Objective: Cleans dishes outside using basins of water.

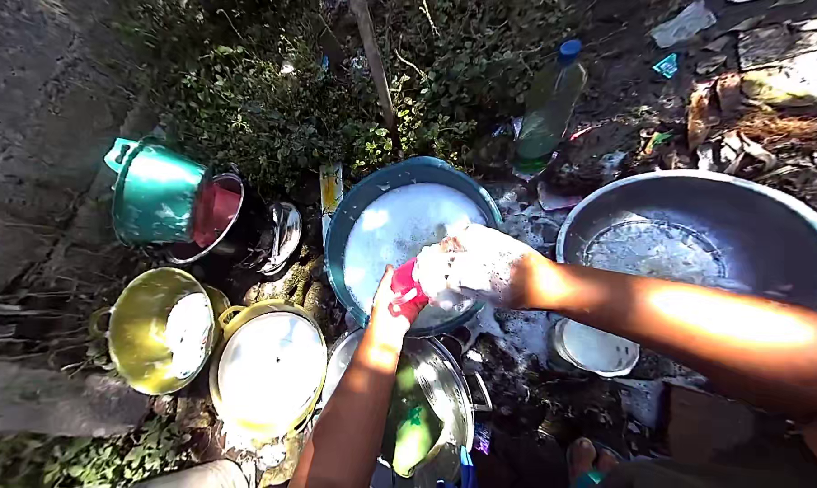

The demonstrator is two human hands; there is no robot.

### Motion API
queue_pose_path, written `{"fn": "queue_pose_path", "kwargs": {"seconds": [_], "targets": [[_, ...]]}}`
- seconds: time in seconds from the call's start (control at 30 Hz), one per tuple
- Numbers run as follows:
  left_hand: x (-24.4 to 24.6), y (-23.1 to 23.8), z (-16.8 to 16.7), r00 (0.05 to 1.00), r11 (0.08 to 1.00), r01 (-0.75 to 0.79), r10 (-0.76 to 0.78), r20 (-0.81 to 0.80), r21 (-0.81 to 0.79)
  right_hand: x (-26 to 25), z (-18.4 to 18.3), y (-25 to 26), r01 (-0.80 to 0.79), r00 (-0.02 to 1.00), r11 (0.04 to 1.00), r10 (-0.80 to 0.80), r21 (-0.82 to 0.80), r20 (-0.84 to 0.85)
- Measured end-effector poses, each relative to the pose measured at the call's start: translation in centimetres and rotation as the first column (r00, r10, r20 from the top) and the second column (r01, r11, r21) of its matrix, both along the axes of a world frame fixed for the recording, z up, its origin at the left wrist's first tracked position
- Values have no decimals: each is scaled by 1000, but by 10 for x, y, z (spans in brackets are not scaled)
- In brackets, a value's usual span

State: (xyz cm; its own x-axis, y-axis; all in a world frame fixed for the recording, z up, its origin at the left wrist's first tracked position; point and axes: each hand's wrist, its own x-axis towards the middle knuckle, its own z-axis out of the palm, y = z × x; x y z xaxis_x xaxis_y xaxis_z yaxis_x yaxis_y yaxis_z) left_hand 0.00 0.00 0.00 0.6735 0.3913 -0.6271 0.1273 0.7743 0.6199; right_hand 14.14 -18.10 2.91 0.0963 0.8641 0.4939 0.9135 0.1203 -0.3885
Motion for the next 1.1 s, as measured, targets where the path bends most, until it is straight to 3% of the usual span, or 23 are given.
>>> {"fn": "queue_pose_path", "kwargs": {"seconds": [0.13, 0.27, 0.3, 0.33, 0.4, 0.43, 0.47, 0.5, 0.57, 0.6, 0.67, 0.7, 0.73, 0.77, 0.8, 0.83, 0.9, 0.93, 0.97, 1.0, 1.03, 1.07, 1.1], "targets": [[1, 6, 11, 993, 994, 89, -83, -84, 62, 0, 6, 7, 8, 1000, 984, -5, -180, 17], [0, 14, 19, 985, 946, 153, -121, -126, 285, -3, -17, 21, -83, 995, 951, 96, -298, 29], [-3, 17, 24, 988, 929, 130, -92, -123, 347, -11, -21, 28, -120, 992, 954, 102, -275, -80], [-7, 23, 27, 994, 910, 85, -52, -92, 407, -22, -28, 37, -137, 972, 980, 105, -146, -212], [-21, 35, 34, 1000, 859, 13, -21, 9, 511, -43, 15, 51, -273, 790, 938, 93, -212, -605], [-28, 41, 39, 999, 840, -14, -14, 48, 542, -55, 23, 61, -285, 692, 948, 103, -139, -715], [-36, 45, 46, 999, 830, -17, -9, 44, 558, -70, 22, 70, -265, 664, 961, 127, -74, -737], [-42, 50, 52, 1000, 831, 3, -2, -3, 557, -84, 21, 79, -251, 743, 965, 143, -75, -654], [-48, 59, 63, 984, 833, 66, 36, -173, 549, -96, 25, 96, -289, 940, 875, 182, -387, -289], [-52, 63, 65, 967, 829, 87, 63, -247, 553, -98, 24, 106, -276, 960, 815, 215, -510, -178], [-57, 69, 67, 959, 816, 61, 111, -259, 575, -97, 24, 122, -235, 967, 786, 132, -571, -217], [-57, 71, 67, 975, 810, 3, 129, -183, 586, -97, 26, 126, -253, 909, 833, 31, -491, -416], [-57, 72, 66, 986, 806, -64, 142, -88, 588, -103, 24, 127, -258, 719, 919, -23, -298, -694], [-58, 70, 65, 988, 800, -104, 151, -30, 590, -113, 20, 126, -217, 503, 968, 0, -126, -864], [-60, 66, 63, 988, 791, -92, 149, -45, 606, -125, 14, 125, -186, 416, 981, 22, -62, -909], [-61, 65, 61, 984, 780, -30, 133, -119, 625, -129, 4, 122, -218, 535, 968, 11, -126, -845], [-63, 70, 50, 960, 731, 113, 94, -263, 673, -126, -20, 125, -286, 853, 867, 36, -408, -521], [-64, 70, 47, 958, 705, 143, 77, -276, 694, -121, -27, 127, -254, 907, 841, 36, -477, -419], [-64, 68, 45, 969, 700, 112, 81, -235, 705, -117, -23, 128, -252, 894, 806, -18, -536, -447], [-65, 66, 44, 982, 716, 48, 94, -164, 697, -114, -8, 128, -280, 789, 802, -121, -528, -602], [-67, 63, 43, 989, 738, -18, 113, -97, 675, -116, 0, 127, -259, 591, 879, -184, -400, -786], [-73, 60, 43, 990, 762, -29, 112, -88, 646, -119, 3, 127, -223, 425, 942, -138, -251, -895], [-76, 57, 42, 987, 774, -24, 120, -110, 633, -122, 6, 127, -225, 415, 952, -98, -206, -905]]}}
